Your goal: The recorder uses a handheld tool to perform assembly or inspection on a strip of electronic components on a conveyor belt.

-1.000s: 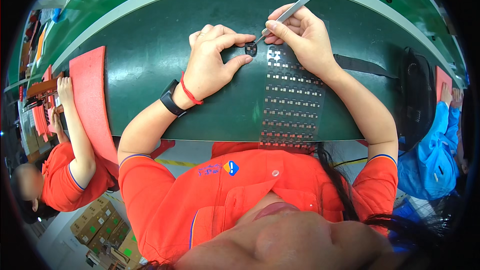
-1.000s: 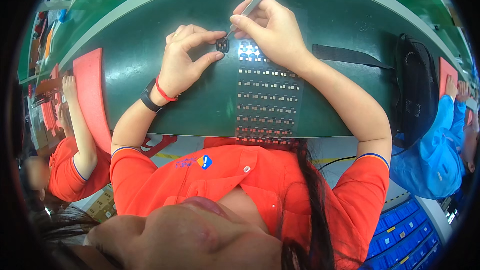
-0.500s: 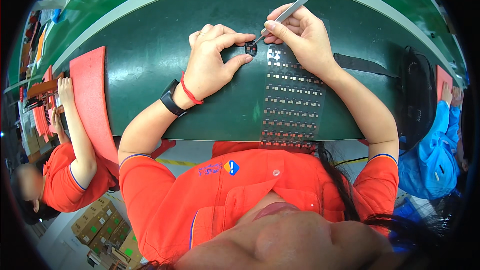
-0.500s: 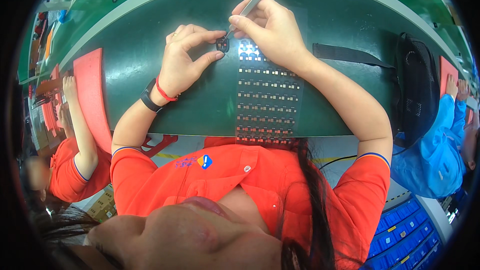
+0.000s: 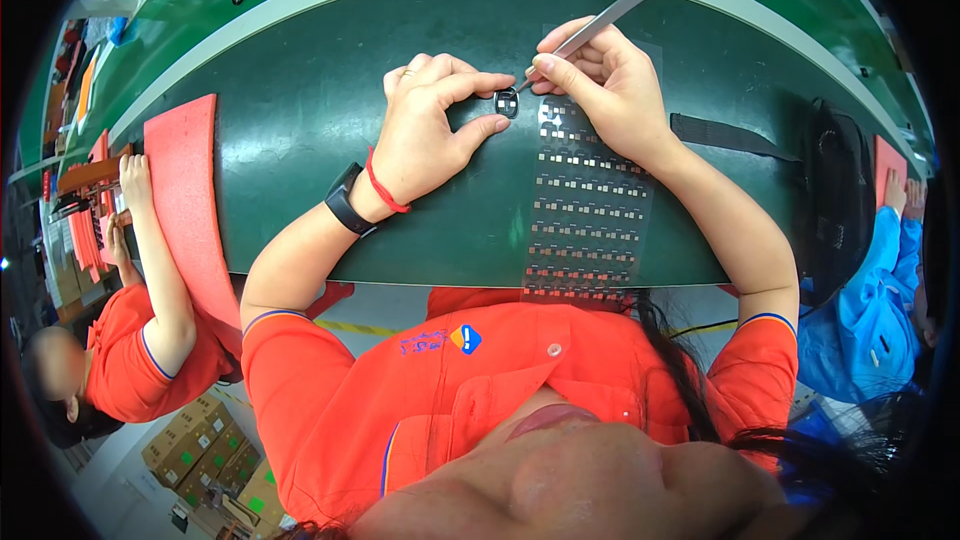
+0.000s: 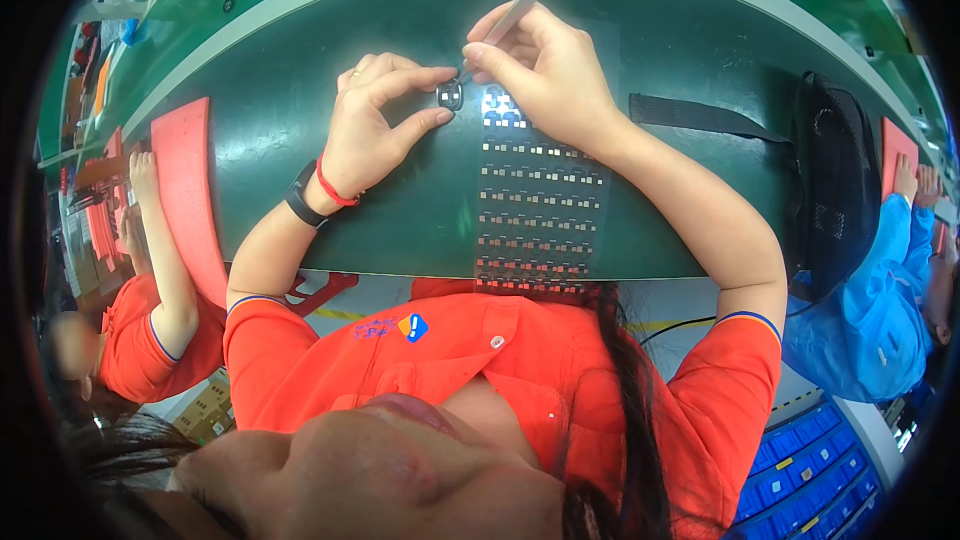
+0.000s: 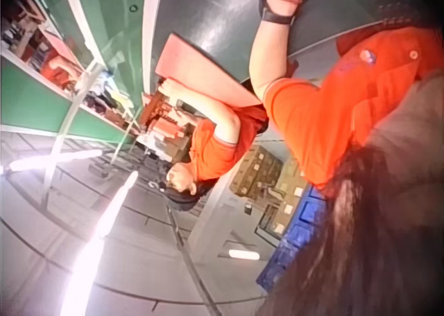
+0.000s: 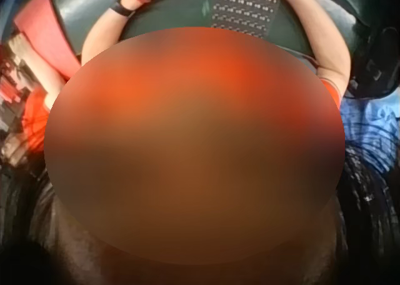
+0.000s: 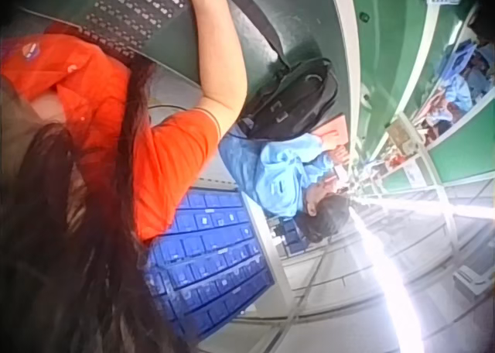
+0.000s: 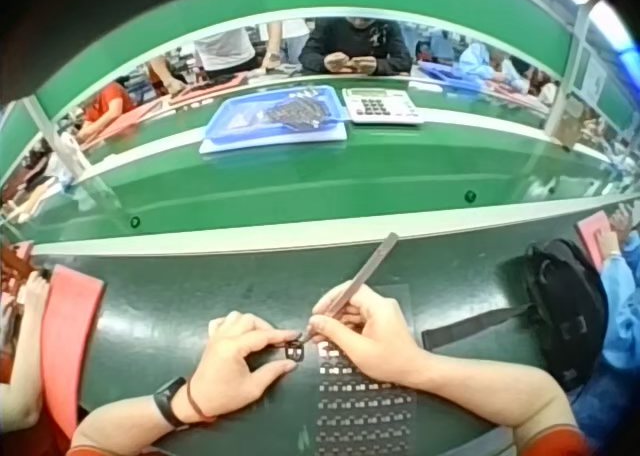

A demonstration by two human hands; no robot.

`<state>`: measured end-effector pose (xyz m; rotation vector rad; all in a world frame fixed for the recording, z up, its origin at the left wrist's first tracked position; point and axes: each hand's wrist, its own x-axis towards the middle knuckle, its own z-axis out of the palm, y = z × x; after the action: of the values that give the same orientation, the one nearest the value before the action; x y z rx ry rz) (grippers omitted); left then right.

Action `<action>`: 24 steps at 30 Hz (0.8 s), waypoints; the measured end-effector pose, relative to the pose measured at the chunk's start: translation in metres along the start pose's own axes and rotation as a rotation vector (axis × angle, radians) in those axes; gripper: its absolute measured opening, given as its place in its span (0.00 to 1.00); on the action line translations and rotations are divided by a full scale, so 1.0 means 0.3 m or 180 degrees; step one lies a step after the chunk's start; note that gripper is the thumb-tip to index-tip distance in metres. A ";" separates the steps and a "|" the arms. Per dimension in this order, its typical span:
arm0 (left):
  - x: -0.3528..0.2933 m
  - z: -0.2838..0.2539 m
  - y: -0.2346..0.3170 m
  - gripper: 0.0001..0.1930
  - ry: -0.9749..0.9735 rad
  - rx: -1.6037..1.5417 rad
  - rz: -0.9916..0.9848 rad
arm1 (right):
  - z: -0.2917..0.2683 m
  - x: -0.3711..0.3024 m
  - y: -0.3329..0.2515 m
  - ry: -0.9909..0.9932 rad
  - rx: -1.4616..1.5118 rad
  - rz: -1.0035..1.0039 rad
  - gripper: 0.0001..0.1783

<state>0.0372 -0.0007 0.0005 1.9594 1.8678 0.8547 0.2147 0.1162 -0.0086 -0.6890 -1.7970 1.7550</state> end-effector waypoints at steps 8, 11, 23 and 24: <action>0.007 -0.007 0.008 0.16 0.0053 -0.0061 0.0053 | -0.002 -0.004 0.000 -0.0042 -0.0171 -0.0118 0.09; 0.009 -0.005 -0.006 0.14 0.0133 -0.0137 0.0316 | 0.001 -0.003 -0.008 -0.0063 -0.0258 -0.0074 0.09; 0.018 0.000 -0.042 0.08 0.0367 0.0357 0.1385 | -0.023 0.011 -0.044 -0.0303 -0.1312 -0.0731 0.07; 0.019 0.000 -0.042 0.07 0.0380 0.0338 0.1415 | -0.026 0.011 -0.045 -0.0282 -0.1440 -0.0917 0.07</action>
<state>0.0270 0.0061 -0.0057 2.4929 1.5851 1.0283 0.2178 0.1238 0.0052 -0.4922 -2.2564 1.2192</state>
